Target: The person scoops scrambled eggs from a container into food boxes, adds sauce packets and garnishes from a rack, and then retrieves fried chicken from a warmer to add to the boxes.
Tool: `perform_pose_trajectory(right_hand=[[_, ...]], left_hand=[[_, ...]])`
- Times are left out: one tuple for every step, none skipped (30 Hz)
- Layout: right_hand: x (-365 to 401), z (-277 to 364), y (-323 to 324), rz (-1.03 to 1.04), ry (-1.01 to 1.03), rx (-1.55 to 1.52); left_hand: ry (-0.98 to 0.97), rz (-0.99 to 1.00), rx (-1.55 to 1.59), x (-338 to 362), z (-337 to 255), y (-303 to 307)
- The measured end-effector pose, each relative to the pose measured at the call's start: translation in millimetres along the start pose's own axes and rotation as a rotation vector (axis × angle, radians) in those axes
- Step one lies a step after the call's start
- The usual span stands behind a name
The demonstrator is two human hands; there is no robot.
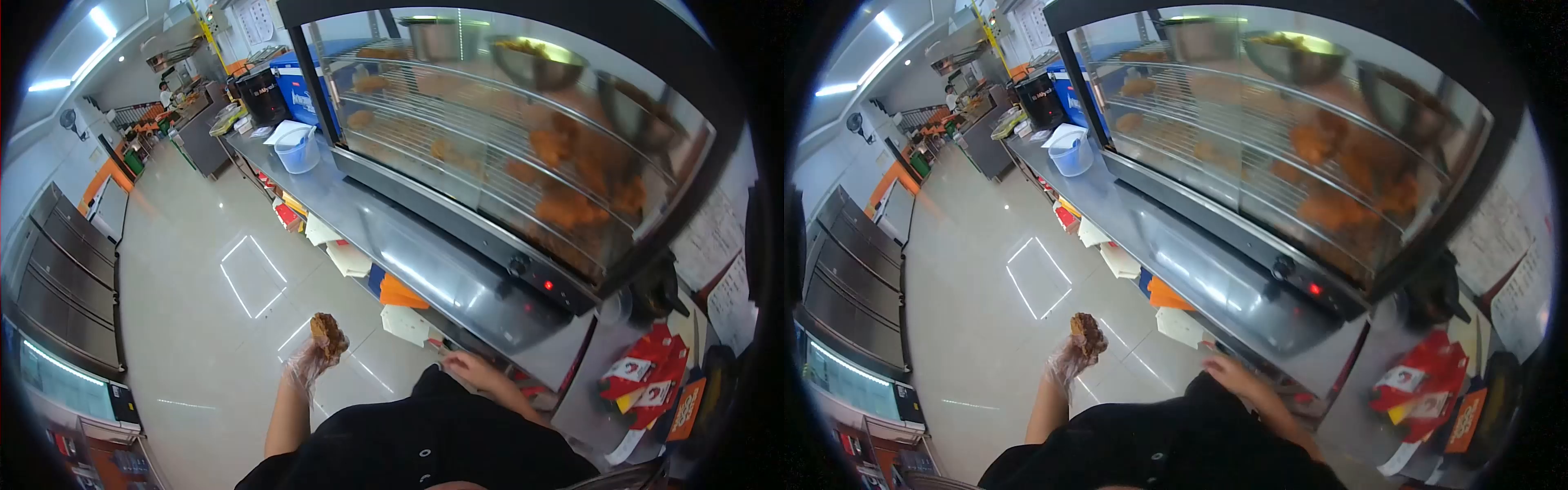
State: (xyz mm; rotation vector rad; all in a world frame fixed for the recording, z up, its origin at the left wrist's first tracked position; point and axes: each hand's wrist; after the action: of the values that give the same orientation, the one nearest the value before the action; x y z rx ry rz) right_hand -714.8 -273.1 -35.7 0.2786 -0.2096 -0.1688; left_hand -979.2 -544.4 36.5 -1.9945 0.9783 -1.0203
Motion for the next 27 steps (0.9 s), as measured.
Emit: perform_pose_trajectory(right_hand=[[-39,36,16,0.045,0.124,0.127],[-79,69,31,0.036,0.206,0.259],[-117,101,43,0.03,0.284,0.387],[-158,130,55,0.009,0.358,0.461],[-196,167,63,0.002,0.443,0.479],[-236,191,72,-0.038,0.549,0.563],[-271,222,80,-0.129,0.685,0.638],[-309,245,85,-0.2,0.695,0.686],[-346,266,90,-0.275,0.702,0.732],[-370,293,95,-0.316,0.669,0.784],[-393,316,100,-0.355,0.631,0.838],[-421,326,103,-0.426,0.626,0.909],[-448,333,106,-0.496,0.618,0.983],[-464,336,109,-0.567,0.609,1.06],[-481,338,112,-0.65,0.67,1.138],[-490,342,120,-0.734,0.729,1.222],[-499,341,126,-0.809,0.783,1.306],[-511,333,132,-0.906,0.828,1.305],[-514,331,136,-0.914,0.8,1.417],[-511,331,135,-0.905,0.765,1.526],[-502,330,133,-0.887,0.726,1.626],[-499,329,131,-0.885,0.676,1.678],[-497,331,131,-0.888,0.632,1.73],[-493,330,132,-0.893,0.589,1.779],[-488,328,133,-0.906,0.57,1.808],[-480,324,134,-0.92,0.55,1.834],[-470,320,136,-0.937,0.529,1.86]], left_hand=[[-0.026,0.022,0.01,-9,-13,-2],[-0.044,0.035,0.017,-16,-26,-4],[-0.059,0.04,0.026,-20,-36,-6],[-0.073,0.044,0.035,-25,-48,-9],[-0.094,-0.017,0.016,-25,-59,-7],[-0.116,-0.072,-0.006,-27,-72,-2],[-0.14,-0.117,-0.035,-32,-87,1],[-0.147,-0.119,-0.044,-37,-102,4],[-0.181,-0.133,-0.025,-43,-115,7],[-0.21,-0.145,-0.007,-50,-126,12],[-0.237,-0.157,0.012,-59,-140,17],[-0.229,-0.173,0.019,-71,-155,24],[-0.219,-0.19,0.017,-84,-171,27],[-0.207,-0.204,0.014,-95,-183,26],[-0.191,-0.218,0.011,-111,-203,28],[-0.174,-0.165,-0.022,-129,-224,29],[-0.152,-0.116,-0.049,-147,-244,30],[-0.133,-0.057,-0.076,-171,-266,28],[-0.132,0.027,-0.117,-198,-286,24],[-0.127,0.101,-0.149,-223,-303,20],[-0.119,0.166,-0.18,-242,-316,14],[-0.025,0.2,-0.23,-262,-333,10],[0.062,0.24,-0.285,-282,-351,3],[0.116,0.242,-0.379,-298,-364,-13],[0.168,0.247,-0.476,-310,-372,-35],[0.201,0.321,-0.611,-322,-378,-54],[0.175,0.428,-0.712,-334,-382,-72]])
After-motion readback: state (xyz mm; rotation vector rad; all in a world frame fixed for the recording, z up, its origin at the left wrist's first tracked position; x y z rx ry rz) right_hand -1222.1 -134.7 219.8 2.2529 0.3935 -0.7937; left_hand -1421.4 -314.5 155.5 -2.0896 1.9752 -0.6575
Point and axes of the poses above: each hand's wrist, its own x-axis away from the middle knuckle, its own y-axis out of the back of the hand, z = x × y, and after that the axes turned 7 degrees about x, right-handed
